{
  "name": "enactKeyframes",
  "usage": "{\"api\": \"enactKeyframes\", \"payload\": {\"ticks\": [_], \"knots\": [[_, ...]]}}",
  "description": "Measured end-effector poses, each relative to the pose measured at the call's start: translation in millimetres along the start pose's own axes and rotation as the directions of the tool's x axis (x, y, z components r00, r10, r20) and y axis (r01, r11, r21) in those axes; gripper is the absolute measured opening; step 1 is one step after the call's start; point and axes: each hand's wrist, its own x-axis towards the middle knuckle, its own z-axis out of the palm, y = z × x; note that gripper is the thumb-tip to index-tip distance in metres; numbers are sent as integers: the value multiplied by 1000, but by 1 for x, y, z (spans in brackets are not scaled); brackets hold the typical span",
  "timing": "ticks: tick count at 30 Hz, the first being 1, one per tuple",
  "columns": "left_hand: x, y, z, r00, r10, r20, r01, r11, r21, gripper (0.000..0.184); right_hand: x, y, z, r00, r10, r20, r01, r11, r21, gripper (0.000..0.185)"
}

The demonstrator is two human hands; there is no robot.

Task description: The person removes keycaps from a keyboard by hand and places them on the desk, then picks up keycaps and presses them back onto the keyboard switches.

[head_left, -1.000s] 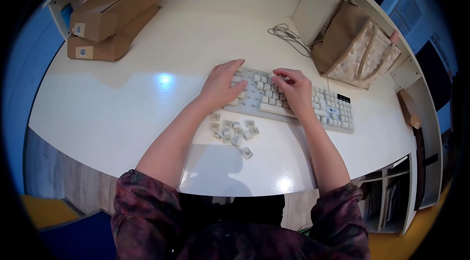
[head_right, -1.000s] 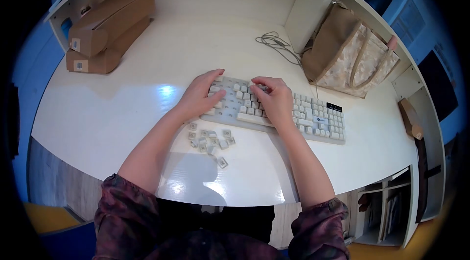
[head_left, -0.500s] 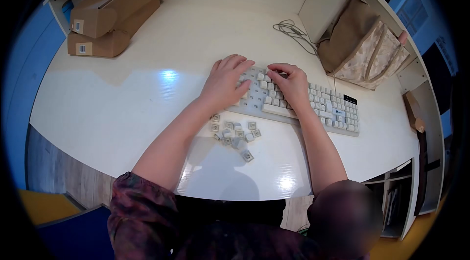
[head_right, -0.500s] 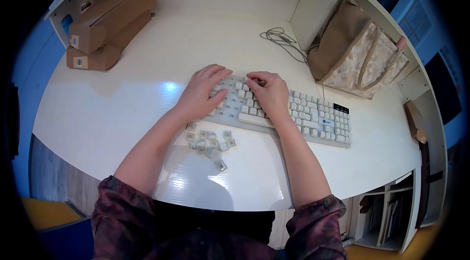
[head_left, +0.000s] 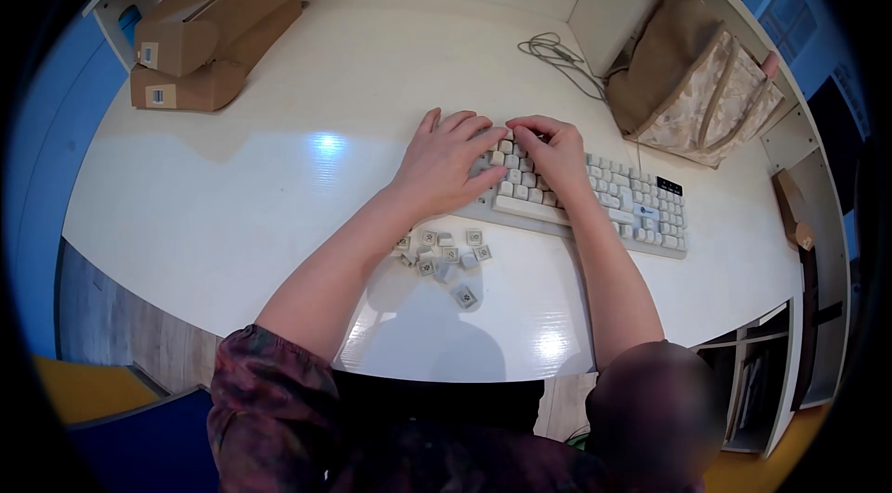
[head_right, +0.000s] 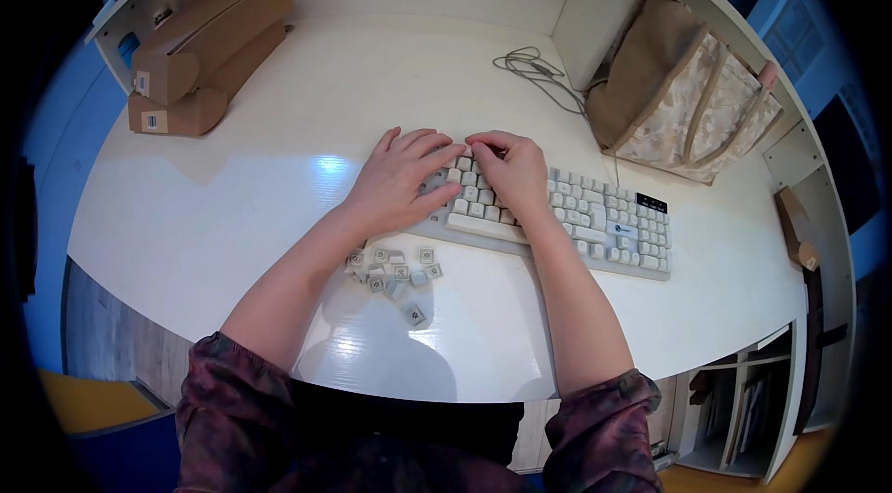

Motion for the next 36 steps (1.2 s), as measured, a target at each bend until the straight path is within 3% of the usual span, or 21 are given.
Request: {"api": "enactKeyframes", "payload": {"ticks": [9, 27, 36], "knots": [[2, 2, -1, 1000, 15, 5, -15, 998, 53, 52, 9, 5, -1, 997, 72, 29, -70, 996, -61, 21], [1, 2, 2, 1000, 24, -10, -24, 998, 61, 51, 11, 10, 0, 998, 41, 57, -43, 999, 31, 17], [0, 3, 2, 1000, 19, 0, -19, 997, 75, 51, 10, -6, -13, 977, 211, -30, -183, 900, 395, 21]]}}
